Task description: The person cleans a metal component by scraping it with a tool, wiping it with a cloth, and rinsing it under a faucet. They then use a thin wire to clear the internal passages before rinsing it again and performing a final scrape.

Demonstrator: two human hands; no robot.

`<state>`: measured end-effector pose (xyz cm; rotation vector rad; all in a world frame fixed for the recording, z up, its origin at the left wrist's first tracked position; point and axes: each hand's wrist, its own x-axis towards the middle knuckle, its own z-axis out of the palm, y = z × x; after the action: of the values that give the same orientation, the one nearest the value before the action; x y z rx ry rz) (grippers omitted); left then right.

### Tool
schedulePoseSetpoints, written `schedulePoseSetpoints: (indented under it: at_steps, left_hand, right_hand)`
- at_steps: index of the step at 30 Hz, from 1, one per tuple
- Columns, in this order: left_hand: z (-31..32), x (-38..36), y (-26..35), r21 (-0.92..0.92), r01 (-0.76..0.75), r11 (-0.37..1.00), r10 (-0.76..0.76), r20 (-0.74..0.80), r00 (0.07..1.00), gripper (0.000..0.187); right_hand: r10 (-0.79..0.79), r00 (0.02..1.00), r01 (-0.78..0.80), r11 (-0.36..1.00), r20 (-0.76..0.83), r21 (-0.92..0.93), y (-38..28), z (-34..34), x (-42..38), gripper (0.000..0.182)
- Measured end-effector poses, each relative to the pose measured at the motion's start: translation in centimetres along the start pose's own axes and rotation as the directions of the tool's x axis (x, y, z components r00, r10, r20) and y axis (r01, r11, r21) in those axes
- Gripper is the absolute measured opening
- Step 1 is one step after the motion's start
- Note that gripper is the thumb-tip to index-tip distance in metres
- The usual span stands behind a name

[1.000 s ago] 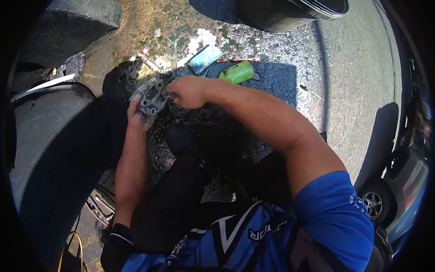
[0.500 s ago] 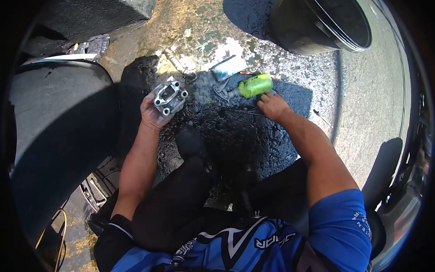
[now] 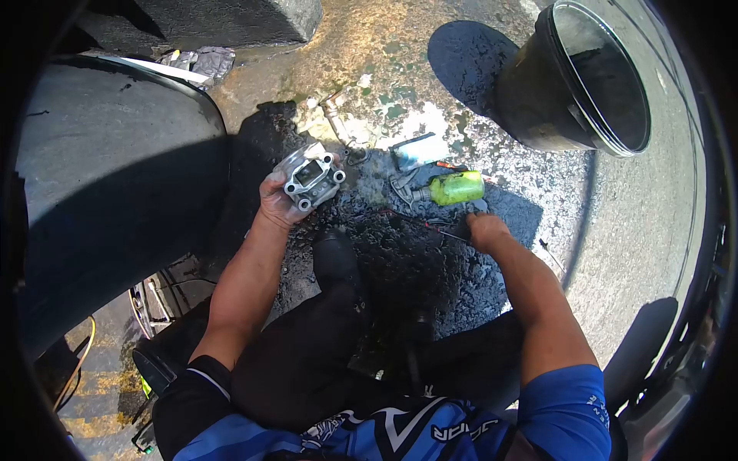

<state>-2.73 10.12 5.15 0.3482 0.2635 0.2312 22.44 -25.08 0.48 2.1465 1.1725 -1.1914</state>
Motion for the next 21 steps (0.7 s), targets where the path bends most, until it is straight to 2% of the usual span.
schedulePoseSetpoints:
  at_steps: [3, 6, 7, 10, 14, 19, 21]
  left_hand:
    - [0.7, -0.1, 0.2, 0.002, 0.001, 1.000, -0.002, 0.009, 1.000, 0.083]
    - [1.2, 0.0, 0.5, -0.070, 0.011, 0.997, -0.006, 0.073, 0.997, 0.083]
    - [1.2, 0.1, 0.5, -0.103, 0.019, 0.995, -0.009, 0.096, 0.995, 0.083]
    - [0.2, -0.2, 0.3, -0.122, -0.002, 0.993, 0.006, 0.029, 1.000, 0.083]
    - [0.4, 0.1, -0.1, -0.111, 0.053, 0.992, -0.041, 0.115, 0.993, 0.085]
    - [0.3, -0.1, -0.8, -0.059, 0.046, 0.997, -0.044, 0.032, 0.998, 0.087]
    - [0.3, 0.0, -1.0, -0.040, 0.047, 0.998, -0.045, 0.032, 0.998, 0.088]
  right_hand:
    - [0.011, 1.000, -0.010, 0.998, -0.013, 0.059, 0.4, -0.2, -0.3, 0.044]
    - [0.114, 0.987, -0.107, 0.992, -0.112, 0.072, -0.1, -0.2, -1.1, 0.051]
    - [0.090, 0.989, -0.082, 0.994, -0.119, 0.071, -0.2, -0.3, -1.2, 0.053]
    - [0.034, 0.996, -0.028, 0.997, -0.087, 0.066, 1.2, 0.2, -1.2, 0.064]
    - [0.069, 0.992, -0.061, 0.995, -0.107, 0.081, 2.6, 2.6, 0.0, 0.053]
    - [0.041, 0.990, -0.022, 0.990, -0.131, 0.143, 2.5, 3.1, -0.6, 0.049]
    - [0.027, 0.997, -0.021, 0.996, -0.071, 0.089, 2.4, 2.7, -0.9, 0.044]
